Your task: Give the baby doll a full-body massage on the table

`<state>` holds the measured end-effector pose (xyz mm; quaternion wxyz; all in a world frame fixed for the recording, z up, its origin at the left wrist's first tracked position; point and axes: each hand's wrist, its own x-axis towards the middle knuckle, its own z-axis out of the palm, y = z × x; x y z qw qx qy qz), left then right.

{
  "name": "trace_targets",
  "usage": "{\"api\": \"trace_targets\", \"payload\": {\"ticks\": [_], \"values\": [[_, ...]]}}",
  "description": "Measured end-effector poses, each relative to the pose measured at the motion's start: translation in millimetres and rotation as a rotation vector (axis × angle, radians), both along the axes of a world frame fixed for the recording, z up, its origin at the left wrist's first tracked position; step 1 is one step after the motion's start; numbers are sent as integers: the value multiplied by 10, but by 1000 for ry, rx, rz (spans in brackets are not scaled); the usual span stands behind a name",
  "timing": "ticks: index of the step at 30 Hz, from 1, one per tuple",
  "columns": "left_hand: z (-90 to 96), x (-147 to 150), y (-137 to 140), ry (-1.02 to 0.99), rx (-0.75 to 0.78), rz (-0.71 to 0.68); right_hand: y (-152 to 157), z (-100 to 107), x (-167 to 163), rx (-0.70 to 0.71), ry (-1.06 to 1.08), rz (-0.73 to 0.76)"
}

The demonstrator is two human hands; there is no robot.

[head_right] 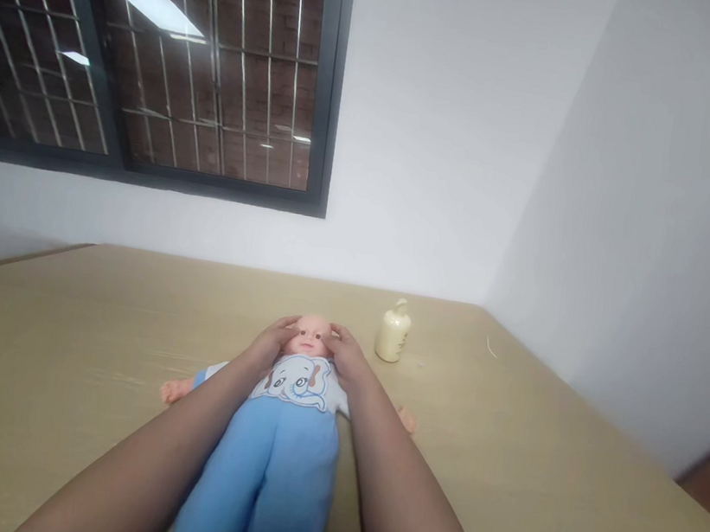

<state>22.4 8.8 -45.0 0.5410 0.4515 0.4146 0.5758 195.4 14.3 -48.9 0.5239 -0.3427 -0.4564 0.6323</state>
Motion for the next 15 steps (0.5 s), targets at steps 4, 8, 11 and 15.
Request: {"api": "trace_targets", "payload": {"ticks": [4,8,11,15], "values": [[43,22,-51,107,41,70,0,-4,-44,99,-195,-110],[77,58,-82,276,80,109,47,-35,-69,142,-380,-194],[91,69,-87,333,66,130,69,-48,-74,122,-414,-222],[52,42,-32,348,46,154,79,-63,-81,66,-362,-213]]}}
